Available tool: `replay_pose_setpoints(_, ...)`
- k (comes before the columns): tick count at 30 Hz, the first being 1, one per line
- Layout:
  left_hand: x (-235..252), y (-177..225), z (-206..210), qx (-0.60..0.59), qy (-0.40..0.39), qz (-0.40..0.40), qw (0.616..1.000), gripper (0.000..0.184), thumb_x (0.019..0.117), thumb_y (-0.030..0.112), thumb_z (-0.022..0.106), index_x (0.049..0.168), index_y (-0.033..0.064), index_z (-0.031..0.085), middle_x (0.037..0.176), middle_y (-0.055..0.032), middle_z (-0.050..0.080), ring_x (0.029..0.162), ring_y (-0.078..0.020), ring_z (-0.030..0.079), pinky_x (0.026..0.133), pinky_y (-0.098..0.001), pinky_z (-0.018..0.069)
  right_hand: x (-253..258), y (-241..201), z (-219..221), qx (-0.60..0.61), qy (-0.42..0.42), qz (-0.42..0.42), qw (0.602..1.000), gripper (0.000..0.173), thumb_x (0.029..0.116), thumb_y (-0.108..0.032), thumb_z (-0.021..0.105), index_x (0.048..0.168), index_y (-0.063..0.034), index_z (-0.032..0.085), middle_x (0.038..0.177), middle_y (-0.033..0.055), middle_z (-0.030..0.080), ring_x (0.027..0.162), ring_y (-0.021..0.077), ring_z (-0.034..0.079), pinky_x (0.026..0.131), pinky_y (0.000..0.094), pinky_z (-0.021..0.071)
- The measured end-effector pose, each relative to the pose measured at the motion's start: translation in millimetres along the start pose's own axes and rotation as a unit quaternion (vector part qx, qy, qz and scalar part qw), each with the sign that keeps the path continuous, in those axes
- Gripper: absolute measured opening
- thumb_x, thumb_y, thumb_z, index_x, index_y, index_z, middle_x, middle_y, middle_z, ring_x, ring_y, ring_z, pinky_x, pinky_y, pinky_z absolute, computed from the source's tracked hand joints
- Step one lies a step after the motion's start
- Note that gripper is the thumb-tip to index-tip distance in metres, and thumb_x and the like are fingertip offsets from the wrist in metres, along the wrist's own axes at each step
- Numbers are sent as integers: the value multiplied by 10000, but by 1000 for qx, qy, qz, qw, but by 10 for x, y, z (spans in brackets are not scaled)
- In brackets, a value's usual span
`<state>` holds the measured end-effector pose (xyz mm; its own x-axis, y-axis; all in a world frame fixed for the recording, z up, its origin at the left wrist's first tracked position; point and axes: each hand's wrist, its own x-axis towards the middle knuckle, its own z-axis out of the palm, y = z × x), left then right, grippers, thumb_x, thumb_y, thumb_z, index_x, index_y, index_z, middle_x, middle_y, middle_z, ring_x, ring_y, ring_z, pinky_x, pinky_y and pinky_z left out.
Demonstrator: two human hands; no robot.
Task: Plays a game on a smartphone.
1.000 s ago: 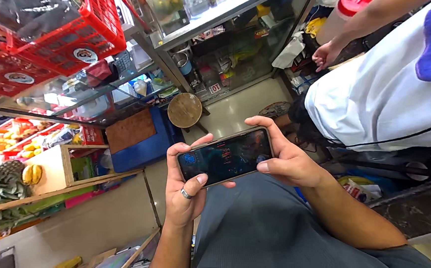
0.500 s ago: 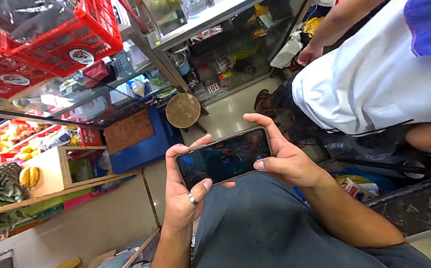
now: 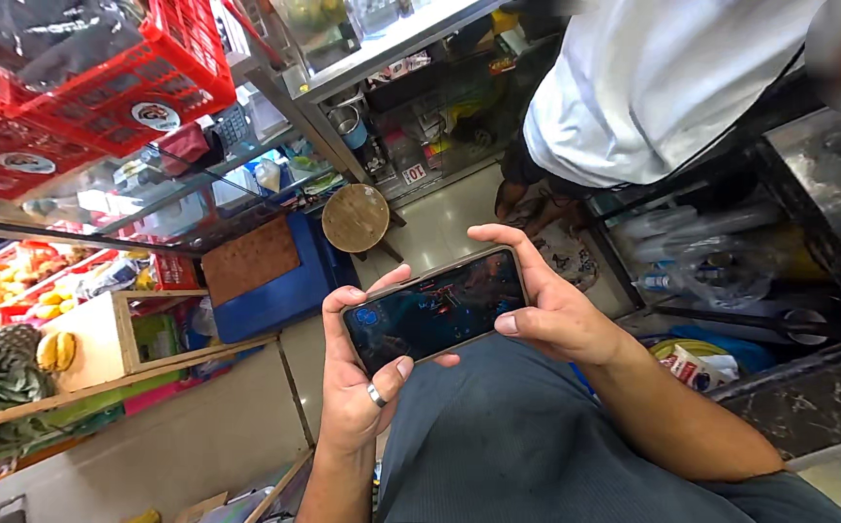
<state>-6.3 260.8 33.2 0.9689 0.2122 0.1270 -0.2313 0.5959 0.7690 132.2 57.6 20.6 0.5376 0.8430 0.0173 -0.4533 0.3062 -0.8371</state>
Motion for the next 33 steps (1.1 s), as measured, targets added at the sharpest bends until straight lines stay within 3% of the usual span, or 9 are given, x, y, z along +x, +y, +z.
replay_pose_setpoints(4, -9, -28, 30, 71, -8, 26, 997, 646, 852, -66, 696, 1365, 231, 438, 1533, -170, 456, 1199, -411, 638, 788, -539, 639, 44, -17, 105, -109, 108, -1, 988, 556, 938, -268, 676, 1449, -182, 476, 1216, 92, 669, 1076, 198, 680, 910, 366, 594)
replay_pose_setpoints(6, -9, -68, 75, 128, -17, 46, 991, 614, 855, -79, 680, 1340, 226, 462, 1517, -166, 469, 1208, -394, 635, 816, -521, 642, 101, -5, 172, -177, 180, 5, 968, 541, 890, -364, 747, 1351, -161, 550, 1163, 51, 706, 1020, 178, 702, 830, 335, 616)
replay_pose_setpoints(9, 7, -114, 113, 176, -32, 65, 982, 612, 860, -89, 661, 1342, 249, 495, 1504, -131, 476, 1206, -357, 639, 838, -489, 645, 181, 41, 241, -230, 258, 19, 938, 553, 801, -414, 830, 1236, -188, 573, 1021, -1, 719, 882, 126, 712, 710, 301, 620)
replay_pose_setpoints(11, 8, -114, 120, 179, -33, 68, 981, 600, 861, -86, 661, 1334, 244, 496, 1510, -123, 475, 1204, -346, 642, 839, -479, 646, 191, 51, 249, -234, 265, 19, 935, 576, 797, -442, 834, 1237, -197, 554, 1000, -8, 710, 854, 121, 707, 690, 298, 617)
replay_pose_setpoints(14, 3, -84, 54, 123, -20, 46, 991, 612, 853, -80, 678, 1336, 225, 461, 1534, -166, 452, 1200, -403, 639, 812, -535, 641, 156, 25, 176, -152, 206, 6, 967, 504, 917, -480, 687, 1297, -174, 561, 1019, 52, 687, 903, 162, 687, 775, 346, 599)
replay_pose_setpoints(16, 5, -61, 0, 75, -16, 26, 997, 630, 854, -68, 686, 1352, 240, 452, 1551, -170, 435, 1190, -423, 641, 809, -568, 629, 137, -10, 143, -122, 171, -8, 978, 434, 995, -436, 550, 1320, -152, 590, 1046, 85, 687, 954, 181, 679, 842, 371, 586)
replay_pose_setpoints(19, 16, -37, -23, 19, -14, 9, 1000, 653, 853, -67, 685, 1370, 260, 456, 1555, -160, 435, 1176, -419, 647, 796, -569, 625, 113, -41, 152, -101, 160, -20, 982, 405, 1030, -372, 459, 1320, -139, 618, 1102, 105, 677, 1005, 199, 662, 882, 397, 569)
replay_pose_setpoints(27, 32, -26, -40, -52, -17, -4, 998, 592, 875, -84, 558, 1370, 234, 492, 1540, -186, 449, 1200, -439, 625, 791, -596, 607, 85, -59, 206, -86, 159, -39, 983, 371, 1050, -278, 385, 1297, -133, 619, 1129, 100, 663, 1037, 193, 654, 905, 400, 565)
replay_pose_setpoints(33, 60, -49, 92, 13, 29, 26, 999, 430, 960, -22, 557, 1322, 198, 485, 1452, -214, 533, 1122, -421, 676, 693, -533, 638, 73, -46, 232, -92, 180, -52, 978, 310, 1047, -211, 418, 1261, -129, 628, 1078, 92, 664, 987, 179, 659, 881, 383, 572)
